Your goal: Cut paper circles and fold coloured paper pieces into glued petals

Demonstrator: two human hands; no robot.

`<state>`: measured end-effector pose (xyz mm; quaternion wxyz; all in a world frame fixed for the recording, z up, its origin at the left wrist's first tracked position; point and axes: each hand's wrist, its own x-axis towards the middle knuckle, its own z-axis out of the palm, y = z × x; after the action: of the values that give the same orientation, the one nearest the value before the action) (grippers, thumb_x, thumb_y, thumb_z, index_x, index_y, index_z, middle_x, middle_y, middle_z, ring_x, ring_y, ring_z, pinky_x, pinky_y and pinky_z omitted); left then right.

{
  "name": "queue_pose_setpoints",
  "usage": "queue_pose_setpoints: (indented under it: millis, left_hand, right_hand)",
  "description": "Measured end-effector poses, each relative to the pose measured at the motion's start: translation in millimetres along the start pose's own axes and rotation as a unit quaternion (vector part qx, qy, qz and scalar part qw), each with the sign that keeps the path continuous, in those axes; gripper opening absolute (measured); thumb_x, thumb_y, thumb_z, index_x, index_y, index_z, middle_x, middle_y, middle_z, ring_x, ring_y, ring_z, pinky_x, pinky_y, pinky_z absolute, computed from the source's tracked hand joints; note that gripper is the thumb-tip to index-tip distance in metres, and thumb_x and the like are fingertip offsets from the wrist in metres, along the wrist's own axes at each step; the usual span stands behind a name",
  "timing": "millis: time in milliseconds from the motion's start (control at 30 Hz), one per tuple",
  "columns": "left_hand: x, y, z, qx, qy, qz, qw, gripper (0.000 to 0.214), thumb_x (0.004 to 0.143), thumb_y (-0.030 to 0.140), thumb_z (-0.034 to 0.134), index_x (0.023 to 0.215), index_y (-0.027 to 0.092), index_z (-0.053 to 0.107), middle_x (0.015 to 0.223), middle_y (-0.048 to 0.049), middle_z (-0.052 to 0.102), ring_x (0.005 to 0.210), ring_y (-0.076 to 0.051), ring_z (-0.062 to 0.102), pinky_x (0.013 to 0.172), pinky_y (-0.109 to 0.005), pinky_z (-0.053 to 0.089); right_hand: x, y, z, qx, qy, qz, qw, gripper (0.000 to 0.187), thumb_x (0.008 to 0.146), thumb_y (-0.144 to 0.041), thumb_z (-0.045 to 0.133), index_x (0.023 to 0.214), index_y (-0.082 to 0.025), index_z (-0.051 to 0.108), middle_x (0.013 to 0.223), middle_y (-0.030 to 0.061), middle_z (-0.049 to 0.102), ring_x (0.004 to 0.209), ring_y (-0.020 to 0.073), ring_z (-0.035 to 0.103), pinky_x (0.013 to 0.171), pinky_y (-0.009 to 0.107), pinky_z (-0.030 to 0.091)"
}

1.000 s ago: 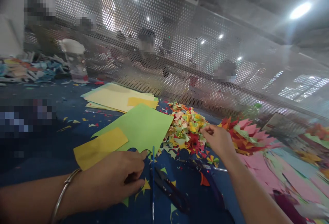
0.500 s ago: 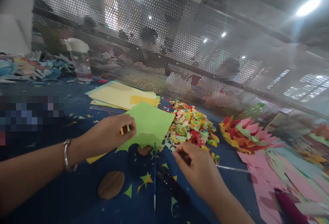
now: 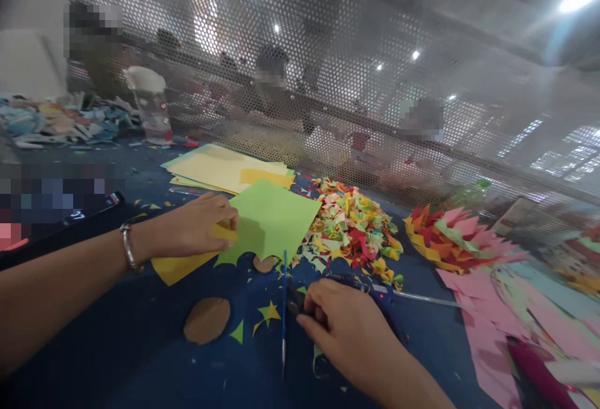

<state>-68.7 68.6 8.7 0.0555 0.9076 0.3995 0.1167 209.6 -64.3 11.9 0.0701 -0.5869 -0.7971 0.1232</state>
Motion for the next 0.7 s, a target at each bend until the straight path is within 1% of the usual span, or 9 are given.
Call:
queue_pose_setpoints:
  millis: [100,167,300,400,500,600,700]
  left_hand:
    - [-0.8,-3.8,1.7,0.023,0.014,-0.012,1.0,0.012,0.077,0.029,0.057,0.082,0.019,0.062,0.092,-0.0102,0.058,0.094,-0.029,0.052,0.085,-0.043,0.041]
    - [-1.6,-6.0,3.0,0.04,0.017,-0.017,0.999,0.01,0.073,0.024,0.056,0.081,0.019,0.061,0.092,-0.011,0.058,0.095,-0.03,0.052,0.083,-0.043,0.041]
    - [-2.6,-10.2,5.3,0.06,0.012,-0.042,0.997,0.021,0.068,0.018,0.055,0.089,0.018,0.061,0.097,-0.0128,0.059,0.095,-0.032,0.054,0.081,-0.043,0.042]
    - [-1.7,-13.9,7.0,0.07,0.015,-0.074,0.995,0.03,0.071,0.018,0.053,0.1,0.016,0.062,0.1,-0.0144,0.061,0.098,-0.032,0.056,0.082,-0.042,0.043]
    - [0.2,-16.0,9.4,0.079,0.019,-0.092,0.992,0.037,0.078,0.023,0.051,0.112,0.013,0.06,0.106,-0.017,0.061,0.105,-0.033,0.056,0.088,-0.042,0.043]
    - [2.2,-14.5,12.0,0.085,0.023,-0.107,0.99,0.05,0.083,0.039,0.051,0.122,0.009,0.056,0.113,-0.0213,0.059,0.111,-0.037,0.052,0.092,-0.045,0.041]
    - [4.2,-11.8,14.9,0.095,0.029,-0.116,0.988,0.064,0.085,0.052,0.051,0.128,0.004,0.053,0.115,-0.0243,0.06,0.114,-0.04,0.05,0.096,-0.047,0.038]
  right_hand:
    - [-2.0,0.4,0.7,-0.008,-0.003,-0.013,1.0,0.008,0.083,-0.018,0.06,0.076,-0.02,0.062,0.068,-0.0012,0.06,0.057,0.0131,0.055,0.052,0.023,0.037]
    - [-3.1,1.3,1.6,-0.017,-0.002,-0.025,1.0,0.009,0.083,-0.016,0.058,0.074,-0.02,0.061,0.067,-0.0012,0.06,0.055,0.0124,0.054,0.05,0.023,0.036]
    - [-4.5,2.2,2.9,-0.038,-0.005,-0.031,0.999,0.011,0.082,-0.017,0.057,0.073,-0.02,0.059,0.066,-0.001,0.059,0.054,0.0125,0.053,0.049,0.023,0.034]
    - [-4.1,1.6,2.9,-0.054,-0.014,-0.019,0.998,0.012,0.082,-0.016,0.055,0.071,-0.02,0.057,0.065,-0.0008,0.058,0.054,0.0131,0.052,0.049,0.024,0.034]
    - [-3.6,2.1,3.7,-0.053,-0.014,-0.011,0.998,0.012,0.081,-0.016,0.054,0.069,-0.02,0.055,0.064,-0.0013,0.057,0.054,0.0133,0.052,0.049,0.024,0.034]
    - [-4.1,4.9,5.0,-0.04,-0.006,-0.004,0.999,0.013,0.082,-0.018,0.053,0.069,-0.021,0.054,0.064,-0.0014,0.057,0.054,0.0137,0.052,0.05,0.024,0.036]
    - [-4.3,8.0,5.7,-0.028,0.002,0.006,1.0,0.014,0.083,-0.021,0.052,0.069,-0.021,0.054,0.065,-0.0011,0.057,0.055,0.0141,0.053,0.051,0.025,0.037]
